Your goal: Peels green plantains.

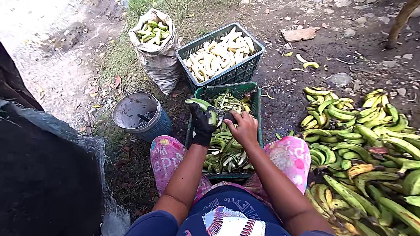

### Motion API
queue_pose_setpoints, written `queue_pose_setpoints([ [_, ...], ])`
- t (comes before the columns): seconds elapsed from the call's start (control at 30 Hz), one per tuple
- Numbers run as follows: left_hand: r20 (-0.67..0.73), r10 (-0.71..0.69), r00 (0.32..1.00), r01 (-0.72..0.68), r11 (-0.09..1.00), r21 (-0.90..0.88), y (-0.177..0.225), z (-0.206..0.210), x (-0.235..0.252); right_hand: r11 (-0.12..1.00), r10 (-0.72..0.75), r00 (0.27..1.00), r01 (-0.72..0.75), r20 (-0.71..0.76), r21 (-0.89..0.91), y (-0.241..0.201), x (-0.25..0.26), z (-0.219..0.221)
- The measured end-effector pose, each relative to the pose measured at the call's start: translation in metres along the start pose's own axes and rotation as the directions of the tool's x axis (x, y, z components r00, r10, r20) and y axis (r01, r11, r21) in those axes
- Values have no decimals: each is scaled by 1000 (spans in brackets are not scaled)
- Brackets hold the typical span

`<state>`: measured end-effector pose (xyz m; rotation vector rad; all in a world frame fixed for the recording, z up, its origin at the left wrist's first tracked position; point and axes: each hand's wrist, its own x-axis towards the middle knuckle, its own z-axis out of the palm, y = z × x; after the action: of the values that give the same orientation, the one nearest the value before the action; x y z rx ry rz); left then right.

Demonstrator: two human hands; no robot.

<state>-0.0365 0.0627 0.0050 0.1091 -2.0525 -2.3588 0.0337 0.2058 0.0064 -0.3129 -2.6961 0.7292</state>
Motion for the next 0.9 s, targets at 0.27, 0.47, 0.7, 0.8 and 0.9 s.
queue_pose_setpoints([
  [0.27,571,41,820,-408,741,533,-36,-47,15,993,-103,992,107,79,-49,-2,36,-18],
  [0.47,42,-252,967,237,827,-510,7,-3,17,996,-23,1000,23,-4,92,-6,-31,25],
  [0.7,533,-70,843,181,971,-158,8,-47,-3,996,-39,999,39,-2,76,1,5,-11],
  [0.8,392,-48,919,-81,949,305,11,-47,-7,991,-134,988,134,-71,-6,6,6,-6],
  [0.9,563,27,826,-408,717,565,20,-47,-10,999,-37,999,38,21,-36,5,32,-20],
])
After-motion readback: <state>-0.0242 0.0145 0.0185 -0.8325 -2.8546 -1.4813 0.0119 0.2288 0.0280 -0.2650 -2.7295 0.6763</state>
